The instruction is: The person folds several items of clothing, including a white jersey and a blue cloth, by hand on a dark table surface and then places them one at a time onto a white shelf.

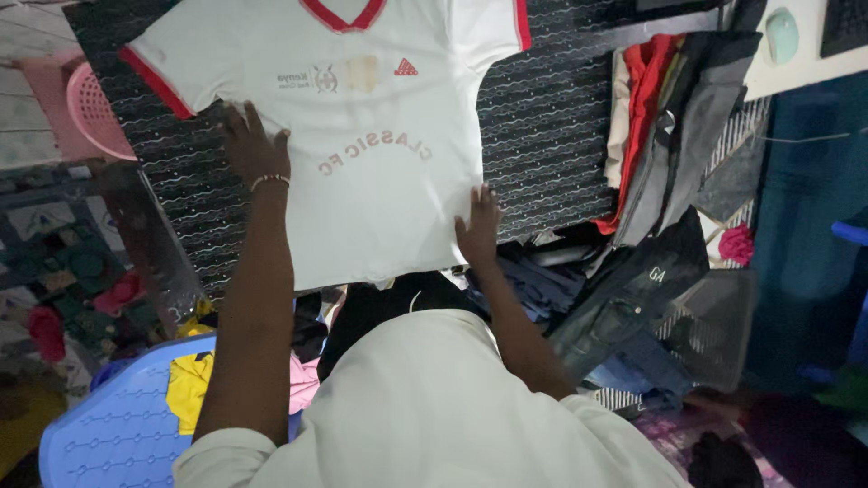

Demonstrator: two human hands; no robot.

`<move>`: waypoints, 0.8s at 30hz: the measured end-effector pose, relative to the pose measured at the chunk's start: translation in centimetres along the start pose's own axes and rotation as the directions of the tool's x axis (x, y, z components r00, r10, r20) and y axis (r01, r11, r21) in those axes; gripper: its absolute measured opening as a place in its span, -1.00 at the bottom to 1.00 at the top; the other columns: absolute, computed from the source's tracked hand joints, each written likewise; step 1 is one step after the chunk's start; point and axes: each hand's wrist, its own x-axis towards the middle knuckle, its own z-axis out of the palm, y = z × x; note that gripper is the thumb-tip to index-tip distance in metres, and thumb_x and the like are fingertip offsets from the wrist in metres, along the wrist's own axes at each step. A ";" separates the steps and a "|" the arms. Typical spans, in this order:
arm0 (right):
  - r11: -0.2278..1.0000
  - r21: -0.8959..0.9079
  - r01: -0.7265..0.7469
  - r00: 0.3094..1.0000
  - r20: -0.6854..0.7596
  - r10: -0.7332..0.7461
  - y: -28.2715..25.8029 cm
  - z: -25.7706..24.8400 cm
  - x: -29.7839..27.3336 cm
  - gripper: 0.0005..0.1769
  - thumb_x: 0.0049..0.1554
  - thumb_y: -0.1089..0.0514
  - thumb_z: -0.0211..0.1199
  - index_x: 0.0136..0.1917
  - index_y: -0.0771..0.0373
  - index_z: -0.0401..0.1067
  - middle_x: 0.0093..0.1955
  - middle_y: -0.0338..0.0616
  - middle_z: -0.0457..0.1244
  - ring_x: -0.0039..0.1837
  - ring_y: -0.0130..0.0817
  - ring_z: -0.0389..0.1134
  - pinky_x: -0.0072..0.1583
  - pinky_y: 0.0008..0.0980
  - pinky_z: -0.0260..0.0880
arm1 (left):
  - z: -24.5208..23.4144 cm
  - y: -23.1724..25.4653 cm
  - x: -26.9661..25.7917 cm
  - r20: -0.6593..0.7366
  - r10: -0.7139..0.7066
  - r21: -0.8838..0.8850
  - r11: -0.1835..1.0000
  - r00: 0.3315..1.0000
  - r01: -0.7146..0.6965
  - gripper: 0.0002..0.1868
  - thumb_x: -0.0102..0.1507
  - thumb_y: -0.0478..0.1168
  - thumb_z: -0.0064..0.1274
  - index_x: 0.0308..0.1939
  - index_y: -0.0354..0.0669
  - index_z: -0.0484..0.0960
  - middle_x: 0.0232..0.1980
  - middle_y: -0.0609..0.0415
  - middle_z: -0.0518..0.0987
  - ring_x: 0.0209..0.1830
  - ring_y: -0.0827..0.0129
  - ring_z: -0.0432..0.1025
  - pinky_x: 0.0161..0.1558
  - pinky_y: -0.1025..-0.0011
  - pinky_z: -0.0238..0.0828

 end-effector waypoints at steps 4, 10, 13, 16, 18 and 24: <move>0.999 0.036 0.006 0.998 0.060 -0.008 0.2 -0.3 -2.6 -0.17 0.24 -0.05 0.13 0.64 0.31 0.00 0.72 0.20 -0.21 0.69 0.26 -0.21 0.57 0.21 -0.17 | 3.6 -1.8 -3.5 -0.245 0.126 -0.085 0.985 0.961 -0.151 -0.14 0.42 0.11 0.10 0.67 -0.14 0.08 0.68 -0.28 -0.07 0.64 -0.20 -0.09 0.50 -0.19 -0.12; 0.995 -0.047 0.087 0.993 0.089 -0.083 0.3 -1.3 -3.2 -0.26 0.22 0.06 0.18 0.61 0.25 0.12 0.70 0.16 -0.14 0.68 0.24 -0.16 0.60 0.13 -0.12 | 6.3 -5.4 -11.4 -0.239 0.252 -0.059 0.960 0.938 -0.273 -0.36 0.45 -0.11 0.02 0.57 -0.20 0.25 0.64 -0.36 0.09 0.65 -0.24 -0.05 0.57 -0.17 -0.16; 0.998 -0.025 0.063 0.991 0.123 -0.060 0.0 -1.7 -3.4 -0.24 0.17 0.17 0.21 0.60 0.27 0.15 0.71 0.20 -0.14 0.68 0.27 -0.17 0.60 0.09 -0.12 | 6.8 -6.9 -15.2 -0.248 0.258 -0.141 0.944 0.934 -0.298 -0.37 0.41 -0.16 0.03 0.54 -0.25 0.29 0.62 -0.39 0.12 0.64 -0.24 -0.03 0.57 -0.13 -0.12; 0.994 0.098 -0.057 0.998 0.015 0.056 -0.5 -1.1 -4.0 -0.24 0.09 0.18 0.28 0.52 0.33 0.17 0.66 0.29 -0.10 0.63 0.25 -0.08 0.58 0.00 -0.02 | 6.4 -7.9 -19.5 -0.245 0.210 -0.199 0.945 0.947 -0.261 -0.29 0.34 -0.14 0.09 0.53 -0.35 0.28 0.58 -0.41 0.17 0.58 -0.26 0.04 0.52 -0.11 -0.04; 0.976 0.071 -0.206 0.962 -0.169 0.215 -1.0 -0.6 -5.2 -0.27 0.04 0.19 0.36 0.43 0.41 0.23 0.43 0.31 0.09 0.45 0.27 0.07 0.46 0.10 0.05 | 6.0 -8.0 -22.1 -0.227 0.155 -0.238 0.949 0.962 -0.209 -0.22 0.29 -0.12 0.13 0.52 -0.42 0.29 0.53 -0.42 0.21 0.53 -0.27 0.10 0.46 -0.11 0.02; 0.800 0.351 -0.486 0.749 -0.305 0.589 -1.5 0.8 -6.1 -0.56 0.00 0.13 0.43 0.03 0.36 0.31 -0.04 0.12 0.22 0.02 0.02 0.27 0.12 0.03 0.32 | 7.4 -9.6 -26.0 -0.054 -0.105 -0.304 0.949 0.993 0.084 -0.61 0.17 -0.01 0.28 -0.13 -0.25 0.62 0.10 -0.26 0.51 0.21 -0.16 0.33 0.23 -0.10 0.24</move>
